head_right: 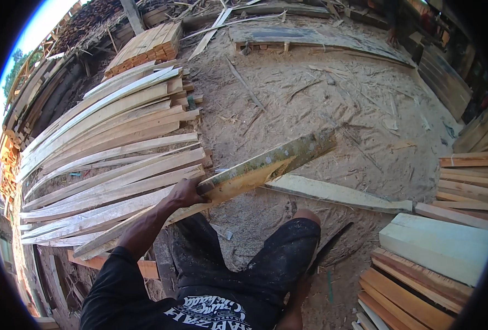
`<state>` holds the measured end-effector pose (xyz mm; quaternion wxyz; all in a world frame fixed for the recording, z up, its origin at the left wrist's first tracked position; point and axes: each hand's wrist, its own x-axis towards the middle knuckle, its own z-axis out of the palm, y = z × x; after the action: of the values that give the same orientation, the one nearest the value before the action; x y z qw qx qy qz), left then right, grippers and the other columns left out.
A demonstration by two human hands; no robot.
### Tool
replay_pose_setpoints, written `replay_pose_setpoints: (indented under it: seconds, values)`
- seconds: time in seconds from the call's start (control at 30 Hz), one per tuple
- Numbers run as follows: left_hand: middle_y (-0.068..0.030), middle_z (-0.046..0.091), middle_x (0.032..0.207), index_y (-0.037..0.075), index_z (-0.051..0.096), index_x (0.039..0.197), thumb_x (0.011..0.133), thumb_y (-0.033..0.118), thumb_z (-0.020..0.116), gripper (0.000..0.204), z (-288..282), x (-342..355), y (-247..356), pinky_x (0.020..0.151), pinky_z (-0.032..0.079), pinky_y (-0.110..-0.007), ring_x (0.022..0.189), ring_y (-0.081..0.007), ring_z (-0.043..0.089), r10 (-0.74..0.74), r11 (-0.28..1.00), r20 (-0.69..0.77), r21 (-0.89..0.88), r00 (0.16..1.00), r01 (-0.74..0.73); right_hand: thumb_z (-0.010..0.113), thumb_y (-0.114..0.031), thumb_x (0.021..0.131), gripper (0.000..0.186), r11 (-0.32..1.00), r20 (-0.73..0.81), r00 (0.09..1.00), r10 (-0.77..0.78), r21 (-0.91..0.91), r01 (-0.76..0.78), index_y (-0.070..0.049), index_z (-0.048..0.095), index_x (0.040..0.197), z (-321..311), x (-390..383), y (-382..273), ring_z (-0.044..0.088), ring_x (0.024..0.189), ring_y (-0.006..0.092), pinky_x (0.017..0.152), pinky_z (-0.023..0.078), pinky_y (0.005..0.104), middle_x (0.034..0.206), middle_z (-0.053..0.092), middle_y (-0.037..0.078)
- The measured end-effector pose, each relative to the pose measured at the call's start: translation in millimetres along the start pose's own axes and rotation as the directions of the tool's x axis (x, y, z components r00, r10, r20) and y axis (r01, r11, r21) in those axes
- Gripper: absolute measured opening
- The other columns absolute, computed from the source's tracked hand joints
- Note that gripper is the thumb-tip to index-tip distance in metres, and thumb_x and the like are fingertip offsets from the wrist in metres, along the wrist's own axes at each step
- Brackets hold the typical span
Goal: The person selects a long piece of wood from a stack, places it on the ground, and uses a hand saw to cut through it. After completing the cut, the person moves the cut portion aside and reaches for another piece of lumber.
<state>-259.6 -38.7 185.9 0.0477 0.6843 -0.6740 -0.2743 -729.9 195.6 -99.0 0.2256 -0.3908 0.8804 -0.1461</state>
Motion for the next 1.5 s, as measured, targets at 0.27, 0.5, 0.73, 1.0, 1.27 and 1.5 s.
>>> replay_pose_setpoints:
  seconds: [0.27, 0.5, 0.73, 1.0, 1.27, 1.5]
  values:
    - [-0.0205, 0.068, 0.087, 0.001, 0.065, 0.098, 0.062, 0.047, 0.082, 0.061, -8.5, 17.7, -22.9, 0.074, 0.051, -0.044, 0.081, -0.0377, 0.066, -0.015, 1.0, -0.144, 0.023, 0.99, 0.019, 0.058, -0.029, 0.087, 0.057, 0.91, 0.087, 0.995, 0.053, 0.406, -0.084, 0.004, 0.046, 0.132, -124.1, -22.0, -68.6, 0.061, 0.097, 0.0368, 0.082, 0.047, 0.043, 0.11, 0.062, 0.024]
    - [-0.0212, 0.068, 0.084, 0.001, 0.066, 0.089, 0.061, 0.05, 0.082, 0.058, -6.1, 22.8, -27.4, 0.074, 0.05, -0.045, 0.081, -0.038, 0.065, 0.042, 0.999, -0.133, -0.024, 0.99, -0.046, 0.052, -0.034, 0.096, 0.057, 0.495, -0.126, 0.755, -0.643, 0.684, 0.536, 0.002, 0.042, 0.139, -144.7, -80.9, -243.8, 0.065, 0.092, 0.0305, 0.078, 0.05, 0.0373, 0.113, 0.063, 0.021]
    - [-0.0219, 0.068, 0.085, 0.001, 0.066, 0.093, 0.06, 0.051, 0.082, 0.061, -1.2, 24.3, -35.1, 0.075, 0.05, -0.046, 0.082, -0.0388, 0.066, 0.016, 1.0, -0.119, 0.014, 0.993, -0.015, 0.051, -0.036, 0.097, 0.05, 0.395, 0.042, 0.487, -0.873, 0.646, 0.653, -0.009, 0.045, 0.139, -68.9, -84.8, -403.8, 0.062, 0.098, 0.0449, 0.077, 0.052, 0.0448, 0.108, 0.062, 0.03]
    - [-0.0226, 0.068, 0.087, 0.001, 0.065, 0.094, 0.062, 0.049, 0.081, 0.059, 2.2, 26.9, -39.2, 0.077, 0.051, -0.047, 0.085, -0.0404, 0.066, -0.027, 1.0, -0.138, 0.002, 0.99, 0.028, 0.05, -0.036, 0.097, 0.049, 0.43, 0.165, 0.426, -0.89, 0.62, 0.657, -0.009, 0.048, 0.137, -60.2, -75.1, -384.6, 0.059, 0.099, 0.0469, 0.077, 0.051, 0.0463, 0.104, 0.063, 0.03]
    - [-0.0239, 0.067, 0.087, 0.002, 0.064, 0.093, 0.063, 0.048, 0.081, 0.058, 1.4, 24.2, -41.6, 0.075, 0.051, -0.048, 0.084, -0.0422, 0.065, -0.01, 0.999, -0.145, -0.04, 0.989, 0.004, 0.051, -0.03, 0.096, 0.052, 0.716, 0.44, 0.57, -0.694, 0.507, 0.48, 0.003, 0.045, 0.136, -177.7, -150.0, -298.7, 0.061, 0.107, 0.0406, 0.087, 0.051, 0.0399, 0.111, 0.063, 0.027]
    - [-0.0264, 0.066, 0.085, 0.001, 0.063, 0.091, 0.07, 0.044, 0.075, 0.049, 5.1, 5.9, -35.7, 0.073, 0.051, -0.05, 0.084, -0.0437, 0.065, -0.044, 0.999, -0.208, 0.02, 0.977, 0.049, 0.047, -0.033, 0.097, 0.047, 0.583, 0.336, 0.483, -0.809, 0.569, 0.58, -0.002, 0.05, 0.132, -106.3, -112.1, -470.4, 0.057, 0.101, 0.0483, 0.083, 0.049, 0.0487, 0.105, 0.061, 0.031]
